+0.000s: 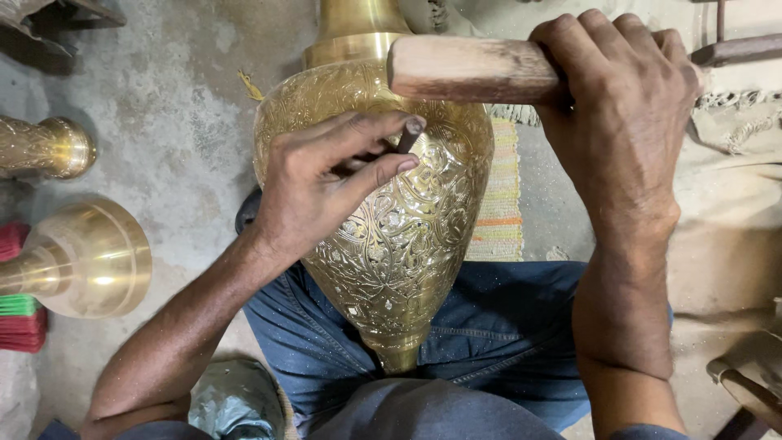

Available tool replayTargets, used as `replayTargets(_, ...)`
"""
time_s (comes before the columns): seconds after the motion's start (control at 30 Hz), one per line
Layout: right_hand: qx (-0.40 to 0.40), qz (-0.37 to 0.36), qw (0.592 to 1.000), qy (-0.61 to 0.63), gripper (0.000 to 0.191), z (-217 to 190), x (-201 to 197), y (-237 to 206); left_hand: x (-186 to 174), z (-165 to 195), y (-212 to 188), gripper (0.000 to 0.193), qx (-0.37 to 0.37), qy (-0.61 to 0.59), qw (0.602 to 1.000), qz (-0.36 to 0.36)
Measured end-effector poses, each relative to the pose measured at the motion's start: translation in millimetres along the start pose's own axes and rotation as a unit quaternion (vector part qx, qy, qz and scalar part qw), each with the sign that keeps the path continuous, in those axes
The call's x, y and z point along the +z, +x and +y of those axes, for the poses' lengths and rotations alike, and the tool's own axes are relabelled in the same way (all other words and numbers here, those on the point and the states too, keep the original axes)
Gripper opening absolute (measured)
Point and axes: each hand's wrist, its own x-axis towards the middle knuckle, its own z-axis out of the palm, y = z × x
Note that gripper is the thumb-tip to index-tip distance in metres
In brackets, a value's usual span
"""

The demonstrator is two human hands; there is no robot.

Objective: The person sits cross-legged on the floor with a large brass vase on their lap and engraves decorative floral patterns into its surface. They hold a small chisel against the metal with one hand and strike it with a wooden mallet in the other, repositioning the chisel repeatedly to work different areas of the pattern.

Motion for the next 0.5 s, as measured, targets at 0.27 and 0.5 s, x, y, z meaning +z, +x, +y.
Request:
replayTargets(0.27,0.268,0.012,0.721,0.639,0.019,-15.0,-11.8,27.6,-3.0,7.7,-0.6,0.034,-0.003,0.022,1.0,0.003)
replayTargets(0.5,0.182,-0.039,0.828,0.529,0.022,-21.7,-19.7,23.3,-2.2,5.7,2.9,0.034,0.019,0.028,0.999,0.004)
